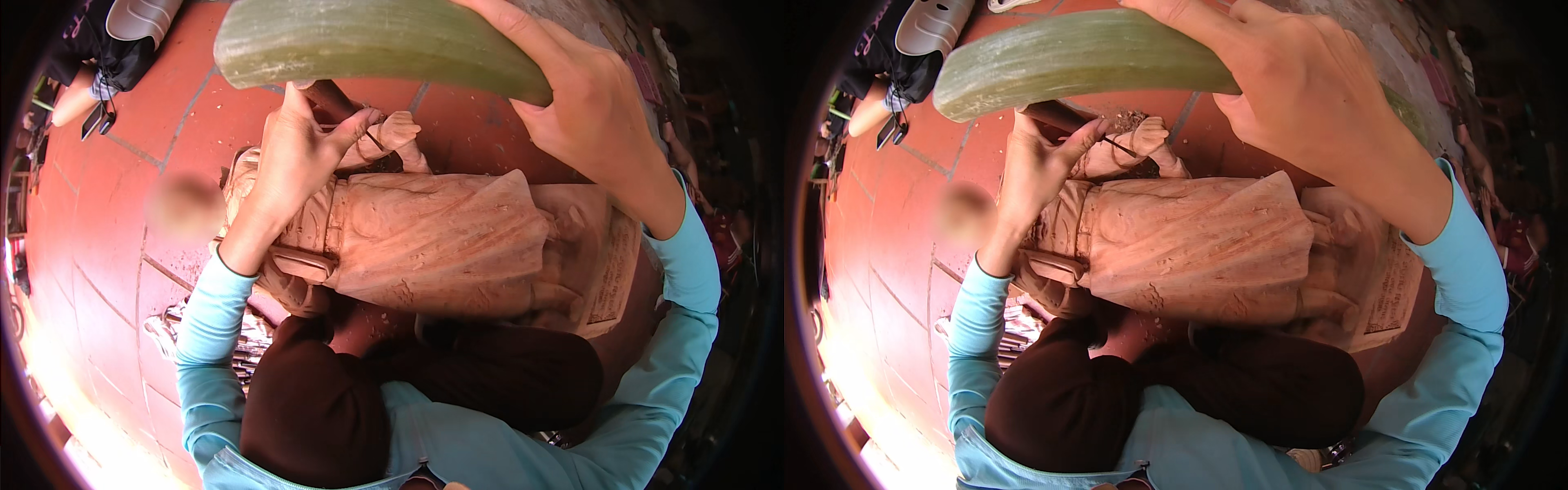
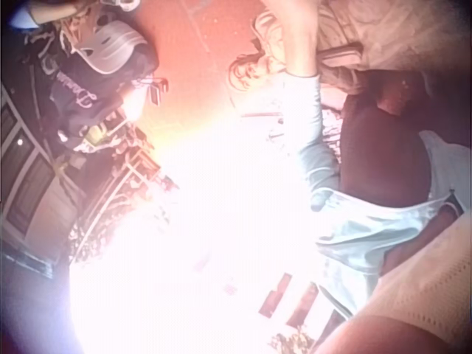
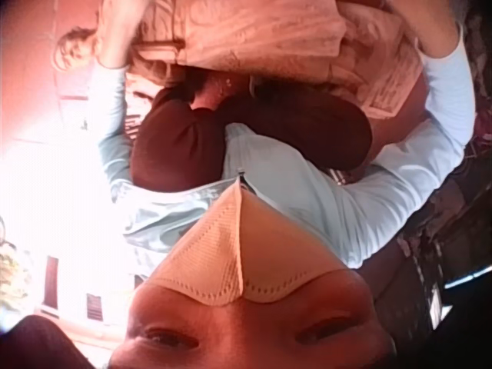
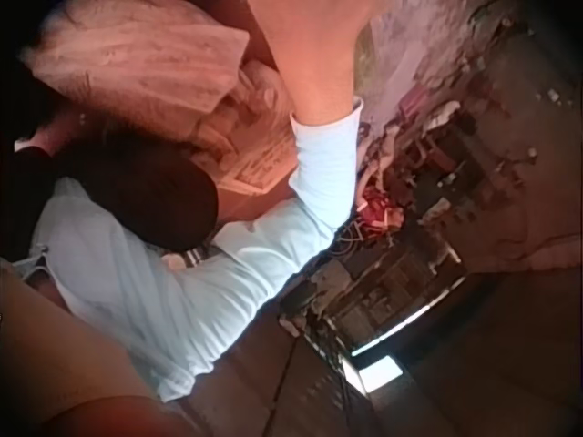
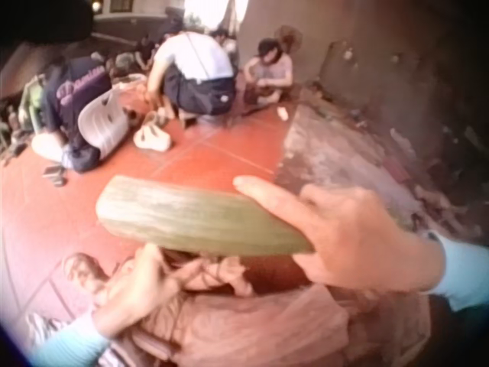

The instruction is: The person is carving a wooden statue of a standing figure using a chisel and a mallet. They repeatedly strike the chisel to shape the wood, focusing on the torso and arm areas of the sculpture.

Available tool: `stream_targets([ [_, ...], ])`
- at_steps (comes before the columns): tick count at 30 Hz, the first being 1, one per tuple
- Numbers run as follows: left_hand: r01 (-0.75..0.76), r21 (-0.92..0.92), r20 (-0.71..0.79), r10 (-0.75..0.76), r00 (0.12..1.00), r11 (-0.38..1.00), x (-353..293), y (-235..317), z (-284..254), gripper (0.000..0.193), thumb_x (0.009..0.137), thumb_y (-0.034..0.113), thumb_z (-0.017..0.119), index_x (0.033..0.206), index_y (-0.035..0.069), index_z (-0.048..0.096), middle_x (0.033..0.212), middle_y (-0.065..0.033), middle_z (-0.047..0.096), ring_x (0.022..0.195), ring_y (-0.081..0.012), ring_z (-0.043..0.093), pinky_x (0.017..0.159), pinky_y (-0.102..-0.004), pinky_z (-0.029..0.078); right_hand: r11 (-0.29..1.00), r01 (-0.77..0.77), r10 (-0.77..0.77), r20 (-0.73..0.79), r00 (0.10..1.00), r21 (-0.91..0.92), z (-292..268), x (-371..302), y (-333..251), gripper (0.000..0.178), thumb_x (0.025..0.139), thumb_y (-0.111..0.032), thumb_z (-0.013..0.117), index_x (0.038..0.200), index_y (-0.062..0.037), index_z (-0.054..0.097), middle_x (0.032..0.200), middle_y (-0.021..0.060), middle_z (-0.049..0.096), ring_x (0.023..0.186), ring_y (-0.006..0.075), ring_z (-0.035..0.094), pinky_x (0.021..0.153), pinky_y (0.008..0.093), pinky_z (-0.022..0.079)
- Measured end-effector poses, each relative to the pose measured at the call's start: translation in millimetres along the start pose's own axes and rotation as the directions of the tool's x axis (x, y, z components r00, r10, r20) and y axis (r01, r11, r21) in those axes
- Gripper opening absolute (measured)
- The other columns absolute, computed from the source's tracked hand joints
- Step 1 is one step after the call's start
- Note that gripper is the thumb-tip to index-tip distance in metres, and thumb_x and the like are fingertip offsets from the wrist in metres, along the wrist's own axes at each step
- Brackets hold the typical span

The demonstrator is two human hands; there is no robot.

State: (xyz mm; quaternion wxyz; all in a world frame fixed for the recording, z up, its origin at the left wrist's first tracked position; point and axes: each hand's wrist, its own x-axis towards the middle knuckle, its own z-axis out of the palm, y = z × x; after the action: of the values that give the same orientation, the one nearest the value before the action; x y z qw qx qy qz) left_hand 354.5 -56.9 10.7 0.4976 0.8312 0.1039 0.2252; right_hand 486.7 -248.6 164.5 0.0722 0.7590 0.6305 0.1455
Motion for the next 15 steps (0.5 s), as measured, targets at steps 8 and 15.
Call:
stream_targets([
  [8, 0.003, -0.174, -0.151, -0.030, 0.988, 0.985, -10, 0, 5, 0.043, 0.081, 0.006, 0.075, 0.113, -0.002, 0.048, 0.092, -0.0114, 0.071, 0.083, -0.0163, 0.068, 0.074, -0.0290, 0.053, 0.997, 0.009, -0.007, -0.025, 1.000, 0.076, -4, 3, -9, 0.075, 0.072, -0.002, 0.061, 0.143, -0.0144, 0.042, 0.058, 0.0047, 0.039, 0.044, 0.0149, 0.034, 0.039, 0.0298, 0.030],
  [15, 0.068, -0.214, -0.096, -0.090, 0.991, 0.974, -15, -8, 7, 0.051, 0.083, 0.004, 0.073, 0.121, -0.001, 0.039, 0.098, -0.0117, 0.069, 0.088, -0.0155, 0.066, 0.079, -0.0294, 0.053, 0.992, 0.100, -0.095, -0.063, 0.993, 0.079, -3, 2, -7, 0.073, 0.072, 0.000, 0.061, 0.142, -0.0129, 0.044, 0.060, 0.0059, 0.041, 0.044, 0.0153, 0.035, 0.040, 0.0298, 0.032],
])
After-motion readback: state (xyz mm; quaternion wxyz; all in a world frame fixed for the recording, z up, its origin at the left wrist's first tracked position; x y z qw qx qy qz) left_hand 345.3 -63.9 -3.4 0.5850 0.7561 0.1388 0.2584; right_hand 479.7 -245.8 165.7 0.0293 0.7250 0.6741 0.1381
